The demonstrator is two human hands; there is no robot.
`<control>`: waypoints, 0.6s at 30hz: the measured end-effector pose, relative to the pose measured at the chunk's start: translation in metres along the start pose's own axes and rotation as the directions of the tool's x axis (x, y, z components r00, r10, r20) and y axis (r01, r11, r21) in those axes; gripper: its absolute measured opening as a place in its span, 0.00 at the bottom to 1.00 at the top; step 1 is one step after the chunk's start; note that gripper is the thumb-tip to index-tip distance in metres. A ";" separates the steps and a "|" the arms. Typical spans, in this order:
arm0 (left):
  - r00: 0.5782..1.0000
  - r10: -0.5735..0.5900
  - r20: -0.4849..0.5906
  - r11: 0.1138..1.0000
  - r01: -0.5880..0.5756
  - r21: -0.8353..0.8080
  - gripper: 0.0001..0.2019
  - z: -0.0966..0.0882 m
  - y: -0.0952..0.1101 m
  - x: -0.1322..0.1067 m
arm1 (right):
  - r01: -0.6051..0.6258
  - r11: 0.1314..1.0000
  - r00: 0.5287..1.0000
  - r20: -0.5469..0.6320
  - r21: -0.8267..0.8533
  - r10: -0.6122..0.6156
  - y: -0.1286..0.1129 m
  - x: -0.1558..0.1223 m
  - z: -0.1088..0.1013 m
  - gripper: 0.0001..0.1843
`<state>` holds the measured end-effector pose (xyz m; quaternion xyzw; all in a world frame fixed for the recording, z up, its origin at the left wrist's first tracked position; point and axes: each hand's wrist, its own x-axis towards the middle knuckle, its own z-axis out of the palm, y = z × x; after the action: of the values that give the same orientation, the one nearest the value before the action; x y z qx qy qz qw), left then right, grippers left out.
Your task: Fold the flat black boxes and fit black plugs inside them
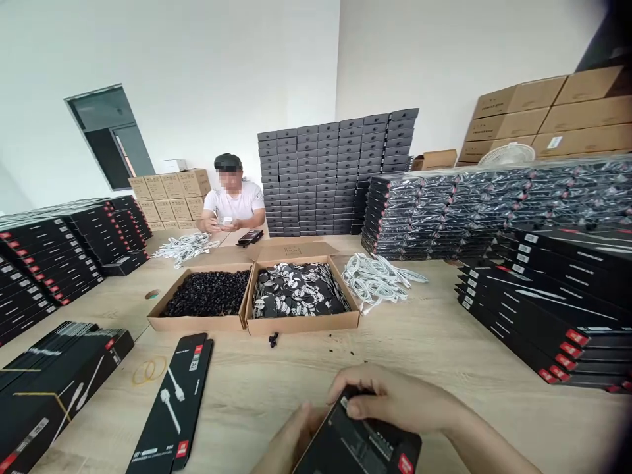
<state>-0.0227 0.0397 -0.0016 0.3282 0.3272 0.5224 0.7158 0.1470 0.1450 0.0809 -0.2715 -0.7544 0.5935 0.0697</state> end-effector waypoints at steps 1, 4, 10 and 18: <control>0.999 0.020 0.037 1.000 -0.020 -0.021 0.31 -0.001 -0.004 0.004 | -0.004 0.996 0.999 -0.048 -0.090 0.000 0.000 0.001 0.003 0.16; 0.988 0.152 -0.036 0.986 -0.154 -0.068 0.35 -0.010 -0.015 0.012 | -0.001 0.970 0.938 -0.338 -0.243 -0.083 0.005 0.008 0.016 0.25; 0.825 0.242 -0.511 0.949 -0.312 -0.054 0.46 -0.028 -0.013 0.022 | -0.029 0.998 0.841 -0.542 -0.048 -0.001 0.015 0.019 0.035 0.27; 0.772 0.316 -0.552 0.931 -0.363 0.025 0.42 -0.011 -0.010 0.019 | -0.013 0.999 0.841 -0.541 -0.042 -0.011 0.013 0.024 0.061 0.24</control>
<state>-0.0219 0.0572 -0.0185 0.1889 0.4311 0.7276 0.4991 0.1052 0.1066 0.0459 -0.4297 -0.7169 0.4763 0.2732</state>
